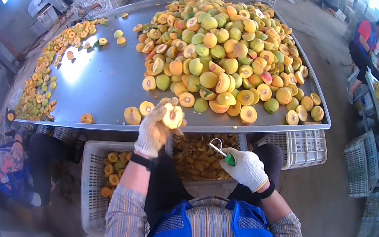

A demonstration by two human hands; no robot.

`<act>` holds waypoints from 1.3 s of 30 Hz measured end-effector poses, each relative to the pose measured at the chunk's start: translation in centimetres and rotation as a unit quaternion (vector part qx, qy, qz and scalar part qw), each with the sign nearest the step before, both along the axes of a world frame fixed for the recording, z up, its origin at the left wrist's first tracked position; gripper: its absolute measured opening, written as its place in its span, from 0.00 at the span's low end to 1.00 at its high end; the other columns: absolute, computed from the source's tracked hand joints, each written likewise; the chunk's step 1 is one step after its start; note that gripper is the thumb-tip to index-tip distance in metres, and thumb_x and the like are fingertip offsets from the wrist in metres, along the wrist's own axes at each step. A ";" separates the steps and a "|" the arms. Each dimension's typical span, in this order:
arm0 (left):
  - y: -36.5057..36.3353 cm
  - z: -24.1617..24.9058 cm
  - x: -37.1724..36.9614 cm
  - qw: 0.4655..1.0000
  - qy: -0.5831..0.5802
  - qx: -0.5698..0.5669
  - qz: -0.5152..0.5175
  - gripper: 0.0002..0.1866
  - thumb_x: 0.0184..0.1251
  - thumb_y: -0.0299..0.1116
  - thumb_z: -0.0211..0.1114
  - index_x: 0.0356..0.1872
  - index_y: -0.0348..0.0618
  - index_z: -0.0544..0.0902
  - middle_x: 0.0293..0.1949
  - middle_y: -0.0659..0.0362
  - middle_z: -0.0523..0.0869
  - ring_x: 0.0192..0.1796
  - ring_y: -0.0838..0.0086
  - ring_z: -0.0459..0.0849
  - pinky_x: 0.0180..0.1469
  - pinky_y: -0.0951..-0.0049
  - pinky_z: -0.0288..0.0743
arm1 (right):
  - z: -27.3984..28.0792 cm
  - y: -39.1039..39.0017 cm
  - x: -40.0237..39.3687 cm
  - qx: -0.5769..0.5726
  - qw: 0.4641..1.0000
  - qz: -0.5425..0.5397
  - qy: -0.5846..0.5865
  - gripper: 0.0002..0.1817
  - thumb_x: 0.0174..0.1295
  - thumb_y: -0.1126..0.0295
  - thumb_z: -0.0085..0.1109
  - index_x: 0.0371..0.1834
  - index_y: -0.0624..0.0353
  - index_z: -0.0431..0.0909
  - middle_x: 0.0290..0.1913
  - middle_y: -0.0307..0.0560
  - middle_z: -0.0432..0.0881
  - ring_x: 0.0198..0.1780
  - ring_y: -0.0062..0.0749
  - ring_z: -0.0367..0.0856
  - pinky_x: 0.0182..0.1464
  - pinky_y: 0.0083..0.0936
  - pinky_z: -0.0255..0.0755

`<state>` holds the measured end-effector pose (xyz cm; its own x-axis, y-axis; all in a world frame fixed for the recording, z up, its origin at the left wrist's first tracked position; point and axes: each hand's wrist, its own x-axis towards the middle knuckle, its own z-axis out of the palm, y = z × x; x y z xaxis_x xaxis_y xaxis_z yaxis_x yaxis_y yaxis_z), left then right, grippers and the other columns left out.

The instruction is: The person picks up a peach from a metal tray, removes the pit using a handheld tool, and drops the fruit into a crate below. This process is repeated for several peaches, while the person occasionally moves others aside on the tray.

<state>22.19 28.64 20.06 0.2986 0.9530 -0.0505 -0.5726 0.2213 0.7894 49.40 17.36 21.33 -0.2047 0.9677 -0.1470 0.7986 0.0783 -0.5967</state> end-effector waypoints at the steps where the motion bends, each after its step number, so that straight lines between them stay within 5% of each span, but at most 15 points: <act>1: -2.0 1.3 1.5 0.992 -0.127 -0.001 -0.011 0.25 0.71 0.42 0.62 0.59 0.32 0.76 0.44 0.43 0.85 0.43 0.52 0.88 0.37 0.60 0.88 | 0.7 -0.2 -0.8 0.005 1.000 0.005 0.000 0.19 0.62 0.56 0.63 0.53 0.51 0.81 0.31 0.48 0.87 0.33 0.49 0.87 0.37 0.42 0.80; 3: -4.3 1.1 2.5 0.989 -0.148 -0.007 -0.004 0.30 0.72 0.48 0.59 0.61 0.30 0.73 0.46 0.37 0.83 0.43 0.48 0.87 0.33 0.65 0.84 | 1.8 -0.8 -2.3 0.054 0.997 0.022 0.047 0.19 0.62 0.57 0.64 0.54 0.49 0.82 0.31 0.49 0.86 0.34 0.49 0.87 0.37 0.41 0.80; 5: -6.5 1.0 3.4 0.987 -0.155 -0.034 0.020 0.29 0.72 0.49 0.58 0.60 0.31 0.75 0.47 0.36 0.83 0.44 0.49 0.85 0.46 0.57 0.83 | 2.6 -1.3 -3.6 0.053 0.997 0.022 0.052 0.19 0.62 0.58 0.65 0.55 0.48 0.81 0.30 0.49 0.86 0.33 0.49 0.86 0.36 0.40 0.80; 7: -7.9 0.5 4.1 0.987 -0.159 -0.022 0.014 0.29 0.72 0.50 0.58 0.60 0.32 0.75 0.46 0.37 0.83 0.43 0.51 0.85 0.48 0.57 0.81 | 3.0 -1.6 -4.2 0.066 0.996 0.041 0.042 0.19 0.61 0.58 0.65 0.55 0.48 0.81 0.29 0.50 0.86 0.32 0.50 0.86 0.36 0.40 0.80; 13: -10.5 0.8 5.1 0.995 -0.094 -0.005 0.021 0.29 0.72 0.50 0.55 0.59 0.32 0.78 0.49 0.41 0.84 0.45 0.57 0.86 0.44 0.66 0.82 | 1.5 -2.5 -4.0 0.164 0.985 0.054 -0.005 0.17 0.60 0.57 0.66 0.48 0.52 0.81 0.25 0.50 0.83 0.28 0.49 0.85 0.31 0.41 0.79; 15: -10.9 0.9 5.3 0.994 -0.107 -0.015 0.025 0.27 0.71 0.44 0.58 0.59 0.29 0.78 0.52 0.43 0.85 0.56 0.56 0.84 0.64 0.61 0.75 | 1.5 -2.7 -3.9 0.182 0.982 0.056 -0.006 0.17 0.61 0.55 0.66 0.48 0.50 0.82 0.23 0.50 0.82 0.26 0.49 0.85 0.29 0.40 0.79; 18: -11.5 0.9 5.7 0.995 -0.098 -0.011 0.030 0.26 0.71 0.44 0.58 0.58 0.29 0.78 0.52 0.45 0.85 0.57 0.57 0.84 0.65 0.60 0.75 | 1.7 -2.9 -3.7 0.153 0.986 0.064 -0.028 0.17 0.59 0.59 0.65 0.48 0.55 0.80 0.27 0.51 0.84 0.29 0.50 0.85 0.33 0.43 0.79; 21: -12.2 0.9 6.5 0.996 -0.059 0.021 0.069 0.24 0.74 0.43 0.57 0.57 0.30 0.79 0.51 0.45 0.85 0.56 0.58 0.84 0.60 0.61 0.79 | 0.2 -3.1 -3.8 0.109 0.992 0.059 -0.034 0.16 0.59 0.61 0.64 0.47 0.56 0.81 0.27 0.51 0.85 0.29 0.52 0.84 0.34 0.44 0.79; 23: -12.7 1.2 7.1 0.993 -0.082 -0.027 0.075 0.23 0.77 0.45 0.55 0.53 0.31 0.80 0.47 0.46 0.86 0.51 0.61 0.86 0.54 0.64 0.82 | -1.8 -3.6 -4.1 0.089 0.993 0.058 0.060 0.20 0.55 0.60 0.67 0.51 0.51 0.84 0.25 0.53 0.84 0.29 0.52 0.85 0.32 0.39 0.80; 29: -12.8 1.5 7.7 0.991 0.038 -0.064 0.112 0.20 0.78 0.44 0.58 0.44 0.32 0.84 0.40 0.48 0.88 0.41 0.64 0.88 0.45 0.66 0.84 | -1.1 -2.8 -3.4 0.082 0.993 0.091 0.001 0.11 0.59 0.65 0.62 0.43 0.54 0.85 0.28 0.55 0.85 0.30 0.51 0.85 0.33 0.41 0.79; 32: -12.3 1.8 7.0 0.996 -0.045 -0.067 0.045 0.19 0.76 0.42 0.61 0.44 0.31 0.84 0.39 0.47 0.88 0.39 0.64 0.89 0.42 0.67 0.84 | -1.6 -3.4 -3.4 0.025 0.994 0.088 0.051 0.11 0.60 0.62 0.63 0.41 0.53 0.85 0.27 0.54 0.84 0.30 0.49 0.85 0.33 0.41 0.79; 35: -11.9 2.6 6.9 0.993 -0.090 -0.079 0.012 0.18 0.75 0.40 0.61 0.43 0.30 0.85 0.37 0.46 0.88 0.37 0.62 0.89 0.39 0.67 0.84 | -1.0 -3.2 -3.3 0.011 0.959 0.213 0.187 0.15 0.61 0.54 0.64 0.37 0.53 0.86 0.26 0.53 0.84 0.29 0.49 0.85 0.33 0.41 0.80; 37: -11.6 2.4 6.9 0.997 -0.029 -0.065 0.032 0.16 0.74 0.38 0.62 0.41 0.30 0.86 0.36 0.46 0.88 0.36 0.62 0.89 0.39 0.67 0.84 | 0.7 -3.3 -3.5 -0.059 0.987 0.128 0.071 0.14 0.56 0.56 0.68 0.36 0.54 0.86 0.26 0.55 0.84 0.28 0.50 0.85 0.31 0.39 0.80; 39: -11.2 2.4 6.7 0.997 0.032 -0.047 0.051 0.15 0.74 0.36 0.63 0.39 0.30 0.86 0.35 0.46 0.89 0.36 0.63 0.89 0.39 0.68 0.84 | 0.2 -3.1 -3.5 0.041 0.995 0.090 0.031 0.16 0.55 0.54 0.68 0.37 0.54 0.87 0.27 0.55 0.84 0.29 0.51 0.85 0.31 0.39 0.80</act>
<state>28.93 17.43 22.45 0.1927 0.9686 -0.1572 -0.5448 0.2389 0.8038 45.91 14.28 21.56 -0.3814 0.9230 -0.0511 0.7297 0.2667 -0.6296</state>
